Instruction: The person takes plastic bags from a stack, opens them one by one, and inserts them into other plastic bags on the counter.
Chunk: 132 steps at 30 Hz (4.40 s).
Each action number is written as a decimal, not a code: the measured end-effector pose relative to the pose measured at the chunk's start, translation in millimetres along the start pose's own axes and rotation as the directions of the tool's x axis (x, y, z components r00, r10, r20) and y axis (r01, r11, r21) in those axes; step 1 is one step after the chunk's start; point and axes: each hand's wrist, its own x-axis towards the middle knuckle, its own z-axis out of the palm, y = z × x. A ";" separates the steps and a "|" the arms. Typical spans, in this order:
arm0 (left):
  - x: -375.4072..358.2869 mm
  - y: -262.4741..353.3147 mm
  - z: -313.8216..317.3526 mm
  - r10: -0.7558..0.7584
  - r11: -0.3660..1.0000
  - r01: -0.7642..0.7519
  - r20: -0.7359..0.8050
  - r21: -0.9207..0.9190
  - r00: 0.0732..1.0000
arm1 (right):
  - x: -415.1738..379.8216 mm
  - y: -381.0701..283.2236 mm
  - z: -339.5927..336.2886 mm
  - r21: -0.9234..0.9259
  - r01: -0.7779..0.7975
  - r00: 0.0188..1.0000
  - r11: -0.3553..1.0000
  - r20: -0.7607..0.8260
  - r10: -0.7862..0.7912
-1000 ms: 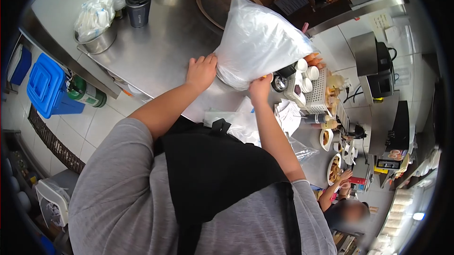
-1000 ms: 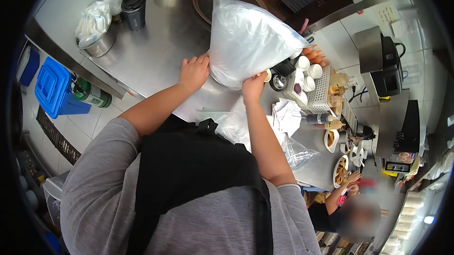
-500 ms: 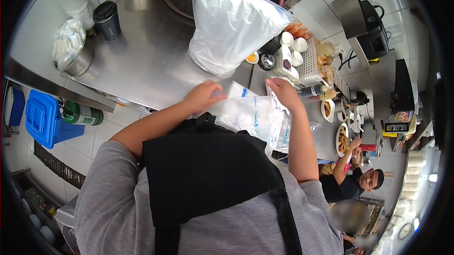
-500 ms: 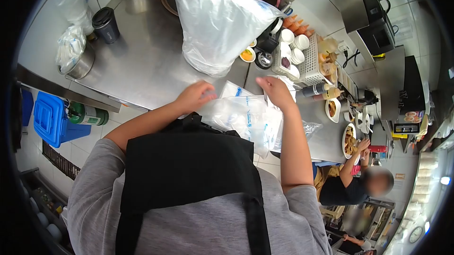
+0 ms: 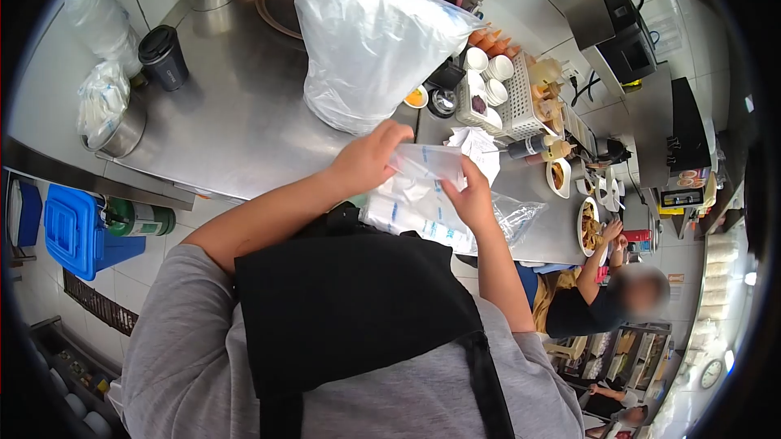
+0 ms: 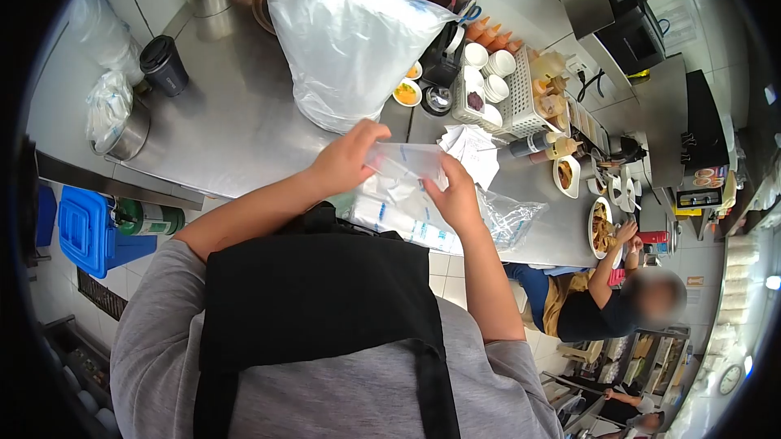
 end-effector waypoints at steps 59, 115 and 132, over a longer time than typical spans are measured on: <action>-34.4 -148.7 -126.7 -0.496 0.846 0.529 0.446 0.058 0.745 | 39.2 -48.1 137.7 0.474 0.147 0.940 0.868 -0.341 0.027; 110.8 188.2 290.7 0.073 0.930 0.105 0.456 -0.353 0.887 | -196.6 112.1 -157.4 0.001 -0.339 0.636 0.941 -0.737 0.229; 123.8 206.2 216.1 -0.071 0.616 0.381 0.433 -0.689 0.898 | -123.8 73.8 -186.9 -0.013 0.081 0.718 0.997 -0.693 -0.067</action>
